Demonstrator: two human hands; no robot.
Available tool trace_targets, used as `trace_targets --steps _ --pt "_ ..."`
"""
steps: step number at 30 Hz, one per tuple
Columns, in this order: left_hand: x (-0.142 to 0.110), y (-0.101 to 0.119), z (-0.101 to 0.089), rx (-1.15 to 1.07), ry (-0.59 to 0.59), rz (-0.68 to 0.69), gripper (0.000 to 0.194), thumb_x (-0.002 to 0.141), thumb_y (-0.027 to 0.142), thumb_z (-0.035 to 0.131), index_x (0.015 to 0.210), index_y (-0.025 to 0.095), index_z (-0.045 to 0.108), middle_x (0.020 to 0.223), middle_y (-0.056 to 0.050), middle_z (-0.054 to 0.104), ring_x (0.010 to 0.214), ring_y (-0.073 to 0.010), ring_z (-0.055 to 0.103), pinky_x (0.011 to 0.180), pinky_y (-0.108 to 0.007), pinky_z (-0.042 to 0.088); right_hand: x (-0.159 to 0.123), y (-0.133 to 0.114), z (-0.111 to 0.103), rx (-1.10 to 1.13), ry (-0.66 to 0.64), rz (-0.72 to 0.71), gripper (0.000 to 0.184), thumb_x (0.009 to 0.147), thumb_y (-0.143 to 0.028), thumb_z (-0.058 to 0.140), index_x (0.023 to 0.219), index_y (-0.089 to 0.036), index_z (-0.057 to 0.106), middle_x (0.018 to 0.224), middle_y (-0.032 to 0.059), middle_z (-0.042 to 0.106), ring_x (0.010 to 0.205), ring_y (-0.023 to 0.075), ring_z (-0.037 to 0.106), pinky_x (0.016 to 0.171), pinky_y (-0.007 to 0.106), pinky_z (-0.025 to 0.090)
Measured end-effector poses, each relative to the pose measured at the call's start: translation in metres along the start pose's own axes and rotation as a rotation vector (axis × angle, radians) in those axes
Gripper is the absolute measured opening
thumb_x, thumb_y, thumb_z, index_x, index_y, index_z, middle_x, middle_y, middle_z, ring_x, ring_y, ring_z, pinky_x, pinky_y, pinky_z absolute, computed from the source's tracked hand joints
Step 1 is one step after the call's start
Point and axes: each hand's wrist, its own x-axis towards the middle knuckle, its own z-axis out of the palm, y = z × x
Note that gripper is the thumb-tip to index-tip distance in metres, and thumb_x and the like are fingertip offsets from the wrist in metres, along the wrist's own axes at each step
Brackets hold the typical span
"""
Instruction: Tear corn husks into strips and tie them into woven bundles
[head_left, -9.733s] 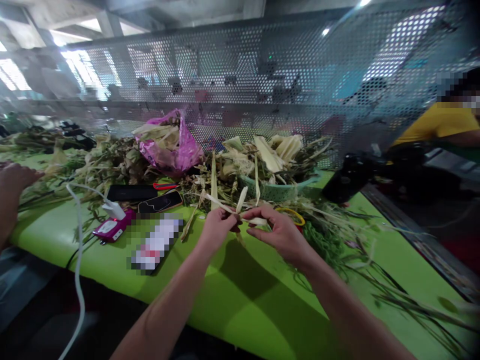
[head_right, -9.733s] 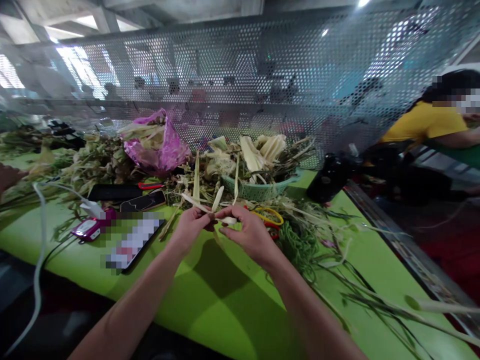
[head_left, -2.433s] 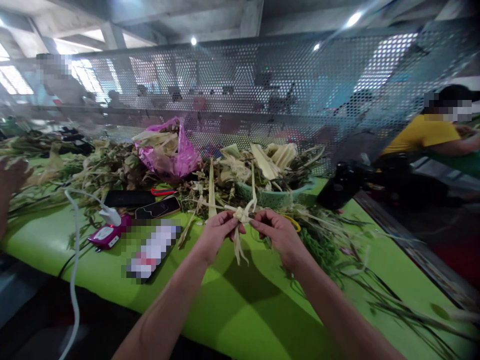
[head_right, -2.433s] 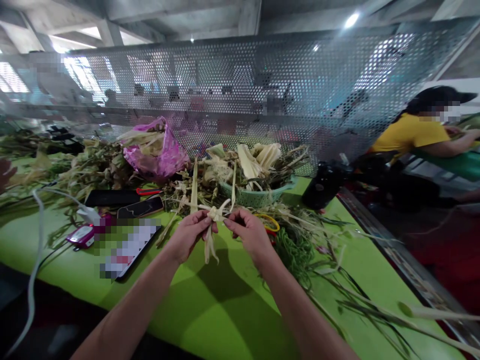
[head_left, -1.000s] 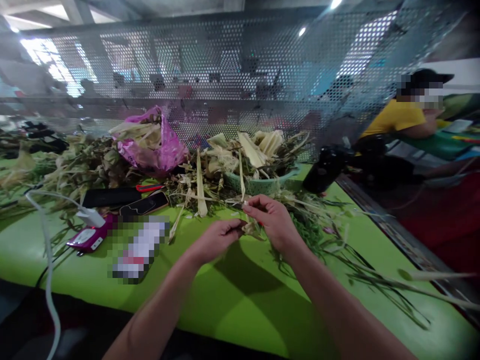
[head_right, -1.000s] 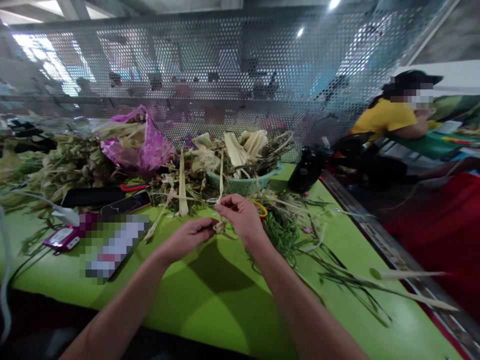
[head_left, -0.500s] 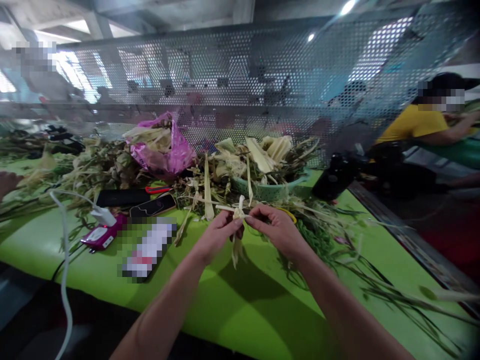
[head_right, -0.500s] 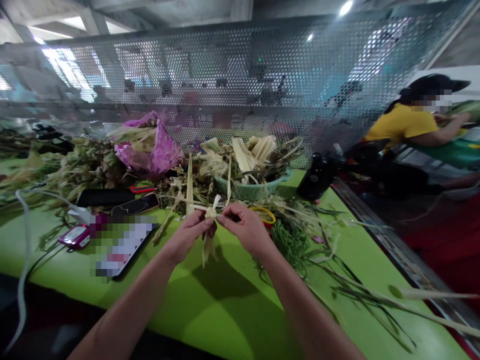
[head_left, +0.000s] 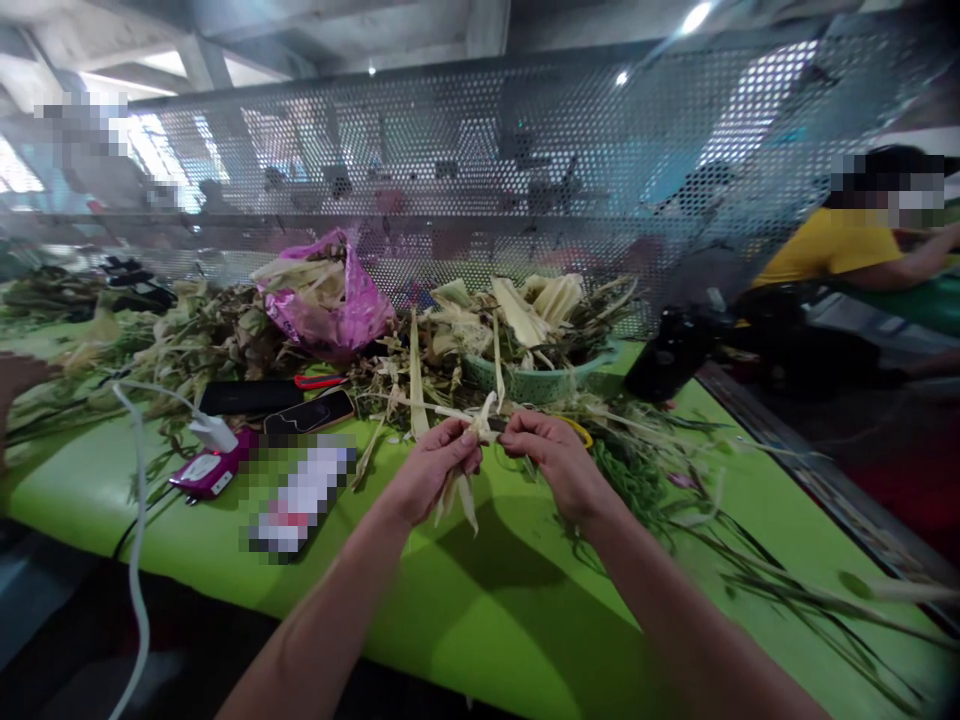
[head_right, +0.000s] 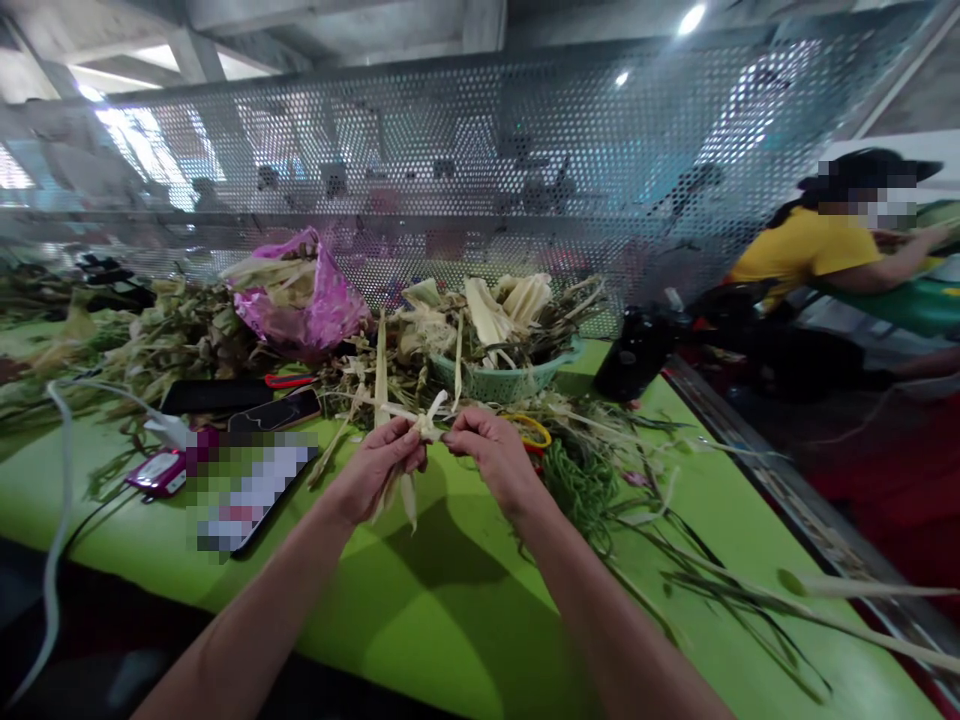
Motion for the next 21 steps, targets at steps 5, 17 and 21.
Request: trace_targets --steps 5,17,21 --pt "-0.003 0.003 -0.001 0.255 -0.051 -0.019 0.031 0.078 0.043 0.065 0.087 0.014 0.064 0.074 -0.002 0.057 0.070 -0.0112 0.048 0.066 -0.024 0.037 -0.001 0.001 0.002 0.210 -0.048 0.038 0.021 0.071 -0.038 0.070 0.081 -0.020 0.065 0.078 0.0001 0.062 0.072 0.0150 0.056 0.067 0.027 0.041" --pt "-0.001 -0.006 0.003 0.323 -0.182 -0.029 0.040 0.082 0.045 0.059 0.112 0.020 0.064 0.102 -0.006 0.064 0.100 -0.0195 0.054 0.090 -0.030 0.041 0.002 0.013 0.006 0.123 0.192 -0.095 0.019 0.070 -0.034 0.071 0.068 -0.020 0.058 0.066 -0.0025 0.052 0.061 0.0129 0.047 0.060 0.026 0.038" --pt "0.000 -0.007 0.001 0.397 -0.178 -0.012 0.035 0.083 0.044 0.059 0.106 0.020 0.066 0.098 -0.005 0.065 0.095 -0.0190 0.055 0.087 -0.030 0.041 0.002 0.009 -0.001 -0.049 0.177 -0.147 0.015 0.072 -0.033 0.069 0.076 -0.021 0.061 0.070 -0.0009 0.056 0.064 0.0153 0.050 0.064 0.029 0.040"
